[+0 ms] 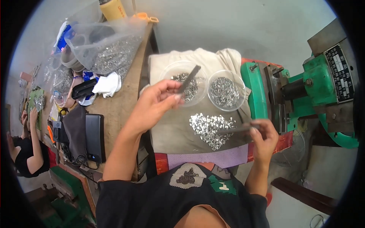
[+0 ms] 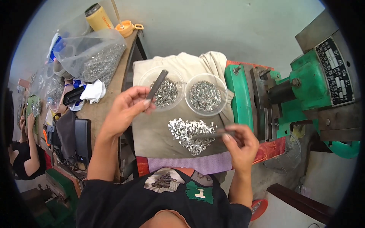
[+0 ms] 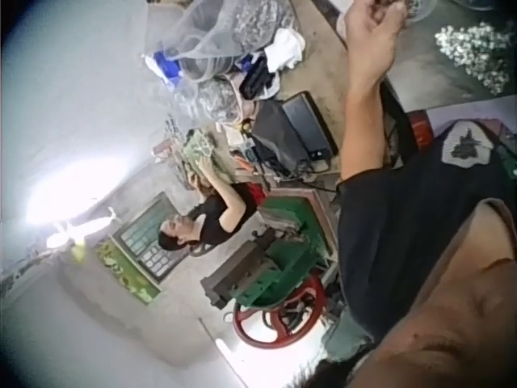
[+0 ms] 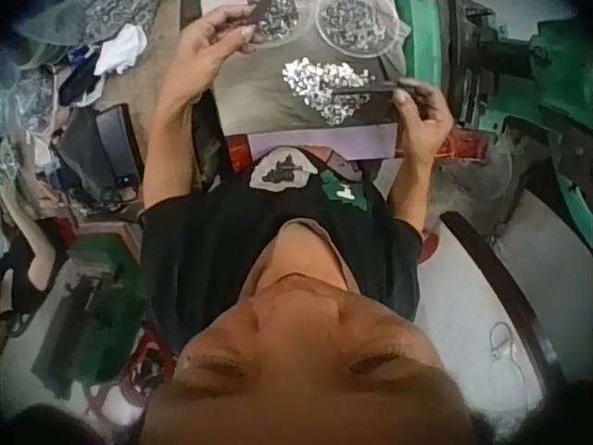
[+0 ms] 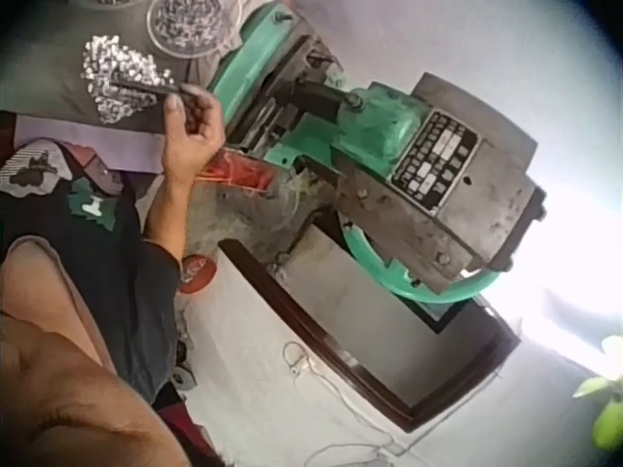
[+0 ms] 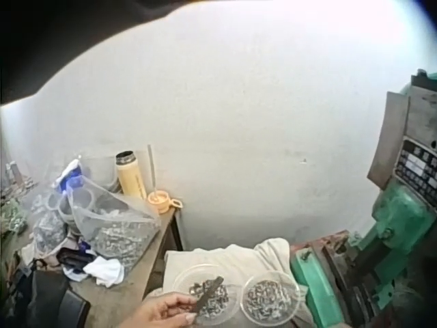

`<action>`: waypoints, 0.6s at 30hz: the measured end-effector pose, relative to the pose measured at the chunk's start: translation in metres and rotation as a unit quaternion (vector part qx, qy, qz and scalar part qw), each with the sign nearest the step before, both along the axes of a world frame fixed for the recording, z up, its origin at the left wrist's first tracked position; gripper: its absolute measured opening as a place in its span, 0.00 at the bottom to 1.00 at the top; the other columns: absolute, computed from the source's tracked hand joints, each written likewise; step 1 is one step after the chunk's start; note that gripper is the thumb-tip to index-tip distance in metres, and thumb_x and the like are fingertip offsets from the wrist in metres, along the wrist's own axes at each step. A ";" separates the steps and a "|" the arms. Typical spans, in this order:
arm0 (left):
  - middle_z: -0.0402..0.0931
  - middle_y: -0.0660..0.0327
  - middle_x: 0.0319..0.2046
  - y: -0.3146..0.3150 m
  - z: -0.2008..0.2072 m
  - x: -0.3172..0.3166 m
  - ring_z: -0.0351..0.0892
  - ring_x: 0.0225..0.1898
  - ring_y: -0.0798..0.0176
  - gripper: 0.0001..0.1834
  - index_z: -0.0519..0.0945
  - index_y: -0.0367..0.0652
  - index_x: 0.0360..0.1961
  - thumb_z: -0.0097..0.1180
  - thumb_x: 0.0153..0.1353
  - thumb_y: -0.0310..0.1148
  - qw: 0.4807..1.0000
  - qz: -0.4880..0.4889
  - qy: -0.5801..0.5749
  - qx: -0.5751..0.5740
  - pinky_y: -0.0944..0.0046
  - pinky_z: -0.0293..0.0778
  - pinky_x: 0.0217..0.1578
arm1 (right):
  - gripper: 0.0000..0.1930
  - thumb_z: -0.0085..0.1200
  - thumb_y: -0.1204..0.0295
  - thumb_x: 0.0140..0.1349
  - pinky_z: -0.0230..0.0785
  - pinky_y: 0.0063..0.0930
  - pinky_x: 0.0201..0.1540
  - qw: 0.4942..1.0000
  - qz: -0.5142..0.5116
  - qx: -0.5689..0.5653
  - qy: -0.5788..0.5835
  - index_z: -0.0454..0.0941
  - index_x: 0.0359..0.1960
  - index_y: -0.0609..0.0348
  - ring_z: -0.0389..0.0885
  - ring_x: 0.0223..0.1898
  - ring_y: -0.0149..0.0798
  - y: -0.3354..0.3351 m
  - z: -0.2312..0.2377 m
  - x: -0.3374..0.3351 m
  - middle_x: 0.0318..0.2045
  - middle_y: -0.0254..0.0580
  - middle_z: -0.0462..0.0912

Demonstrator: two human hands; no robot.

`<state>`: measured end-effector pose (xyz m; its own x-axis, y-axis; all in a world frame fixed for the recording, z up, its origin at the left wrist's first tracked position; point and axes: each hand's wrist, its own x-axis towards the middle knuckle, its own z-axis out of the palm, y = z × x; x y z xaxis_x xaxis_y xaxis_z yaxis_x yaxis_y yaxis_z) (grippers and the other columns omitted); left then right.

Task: The person assembles small metal components onto a fabric strip by hand, then secures them in place using a manual press machine.

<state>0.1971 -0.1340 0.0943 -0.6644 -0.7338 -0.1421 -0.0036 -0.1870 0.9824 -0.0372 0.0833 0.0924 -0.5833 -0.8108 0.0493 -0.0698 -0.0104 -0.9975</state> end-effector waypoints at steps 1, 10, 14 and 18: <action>0.80 0.59 0.42 0.010 0.002 0.006 0.80 0.40 0.70 0.18 0.73 0.31 0.57 0.55 0.67 0.26 0.998 -0.048 0.003 0.035 0.69 0.76 0.43 | 0.08 0.61 0.79 0.61 0.78 0.22 0.38 0.999 -0.022 -0.009 -0.047 0.78 0.42 0.65 0.84 0.36 0.29 0.019 -0.009 0.001 0.35 0.39 0.84; 0.80 0.60 0.34 0.097 -0.039 0.018 0.77 0.30 0.71 0.17 0.73 0.31 0.56 0.43 0.74 0.31 0.919 -0.340 -0.120 0.161 0.69 0.74 0.31 | 0.06 0.60 0.76 0.65 0.73 0.20 0.31 0.967 -0.227 0.096 -0.067 0.78 0.40 0.64 0.79 0.25 0.26 0.104 -0.073 -0.009 0.27 0.35 0.81; 0.80 0.52 0.31 0.115 -0.043 0.009 0.82 0.29 0.59 0.16 0.74 0.31 0.54 0.44 0.71 0.30 0.913 -0.351 -0.206 0.027 0.60 0.76 0.32 | 0.13 0.66 0.77 0.59 0.63 0.15 0.28 0.922 -0.232 0.222 0.216 0.81 0.45 0.65 0.70 0.26 0.20 0.104 -0.075 -0.008 0.25 0.30 0.77; 0.78 0.52 0.31 0.129 -0.033 0.022 0.82 0.29 0.55 0.12 0.76 0.33 0.45 0.59 0.63 0.28 0.943 -0.208 -0.242 -0.098 0.57 0.76 0.32 | 0.12 0.67 0.80 0.56 0.62 0.19 0.25 0.893 -0.236 0.193 0.332 0.84 0.42 0.61 0.71 0.24 0.24 0.094 -0.057 0.006 0.25 0.31 0.77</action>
<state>0.2189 -0.0046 0.0614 -0.7922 -0.4677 -0.3920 -0.4940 0.1143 0.8619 -0.0311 0.1771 0.0358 -0.8101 -0.5144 0.2812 -0.5529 0.5110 -0.6582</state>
